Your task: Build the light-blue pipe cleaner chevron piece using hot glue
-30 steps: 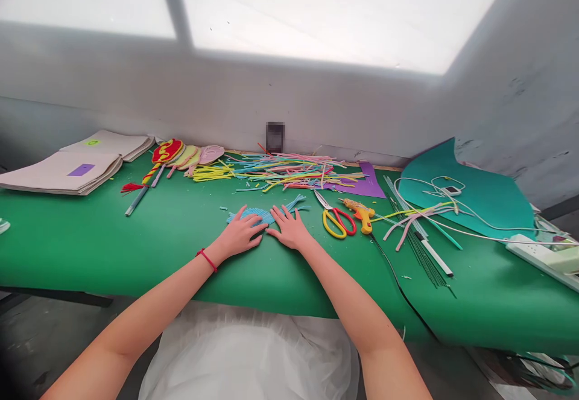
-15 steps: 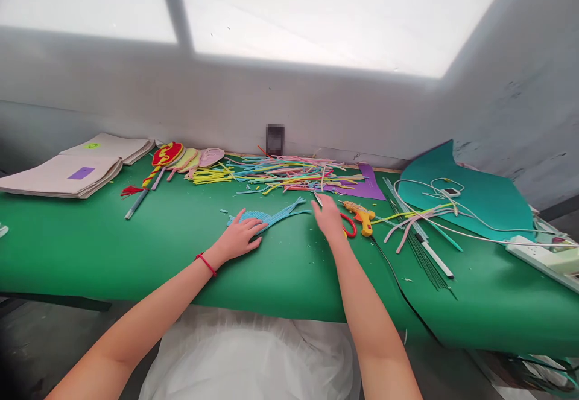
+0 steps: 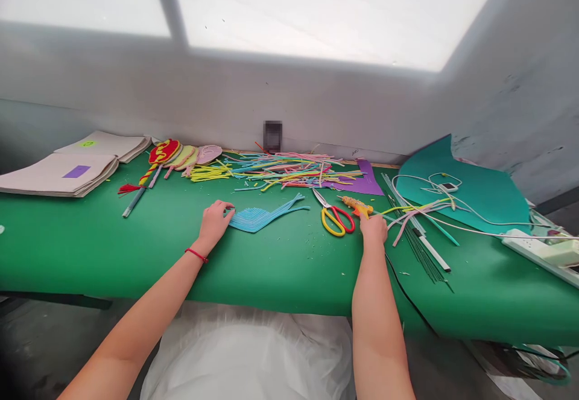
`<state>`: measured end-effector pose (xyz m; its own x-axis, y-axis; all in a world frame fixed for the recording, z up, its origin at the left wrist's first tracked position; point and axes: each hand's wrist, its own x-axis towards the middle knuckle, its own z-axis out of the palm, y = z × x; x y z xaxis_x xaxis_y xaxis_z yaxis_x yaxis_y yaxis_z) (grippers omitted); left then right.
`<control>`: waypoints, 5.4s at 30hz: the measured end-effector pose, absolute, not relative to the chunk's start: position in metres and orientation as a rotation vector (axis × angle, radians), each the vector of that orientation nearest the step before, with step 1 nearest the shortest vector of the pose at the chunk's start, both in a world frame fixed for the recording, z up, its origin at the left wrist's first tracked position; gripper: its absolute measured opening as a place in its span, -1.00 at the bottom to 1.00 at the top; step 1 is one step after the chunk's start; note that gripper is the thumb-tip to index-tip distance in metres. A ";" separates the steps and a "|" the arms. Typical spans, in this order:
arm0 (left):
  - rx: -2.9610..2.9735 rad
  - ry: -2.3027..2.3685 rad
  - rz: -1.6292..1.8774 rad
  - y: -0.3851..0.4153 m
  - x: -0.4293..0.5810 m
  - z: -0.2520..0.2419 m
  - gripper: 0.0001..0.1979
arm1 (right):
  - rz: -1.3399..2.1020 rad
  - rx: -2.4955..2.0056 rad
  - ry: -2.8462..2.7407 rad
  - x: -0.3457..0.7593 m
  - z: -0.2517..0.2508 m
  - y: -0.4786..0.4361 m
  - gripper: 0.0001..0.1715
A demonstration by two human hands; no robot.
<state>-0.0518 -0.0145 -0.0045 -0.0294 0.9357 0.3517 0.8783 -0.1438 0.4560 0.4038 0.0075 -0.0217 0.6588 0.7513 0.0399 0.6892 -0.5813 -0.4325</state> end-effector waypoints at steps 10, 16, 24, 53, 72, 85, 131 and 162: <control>1.964 1.987 0.865 -0.004 -0.072 -0.010 -0.80 | 0.172 -1.893 -1.333 0.310 0.026 0.005 -0.64; 2.081 1.867 0.815 -0.001 -0.061 -0.018 -0.84 | 0.471 -1.663 -1.618 0.204 0.029 0.009 -0.58; 1.929 1.782 0.859 0.005 -0.062 -0.012 -0.92 | 0.898 -1.676 -1.461 0.202 0.014 0.002 -0.34; 1.075 0.835 1.308 0.001 -0.013 0.002 -0.48 | 1.365 -1.001 -0.688 0.183 0.004 0.015 -0.60; 0.461 0.830 1.461 0.009 0.016 0.006 -0.79 | 1.312 -1.157 -1.444 0.186 0.010 -0.002 -0.42; 0.298 0.774 1.481 0.002 0.013 0.022 -0.83 | 1.352 -0.902 -0.853 0.203 0.005 0.018 -0.62; 0.619 0.663 1.467 -0.001 0.020 0.016 -0.69 | 1.480 -0.784 -0.935 0.181 0.015 0.003 -0.48; 0.991 0.860 1.095 -0.010 0.029 0.003 -0.63 | 1.295 -0.862 -0.709 0.172 0.003 0.009 -0.56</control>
<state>0.0294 -0.0095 0.0029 0.2449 0.9666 -0.0759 -0.3028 0.1506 0.9411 0.1719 0.0085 0.0034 0.1510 0.9882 -0.0241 -0.5127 0.0574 -0.8567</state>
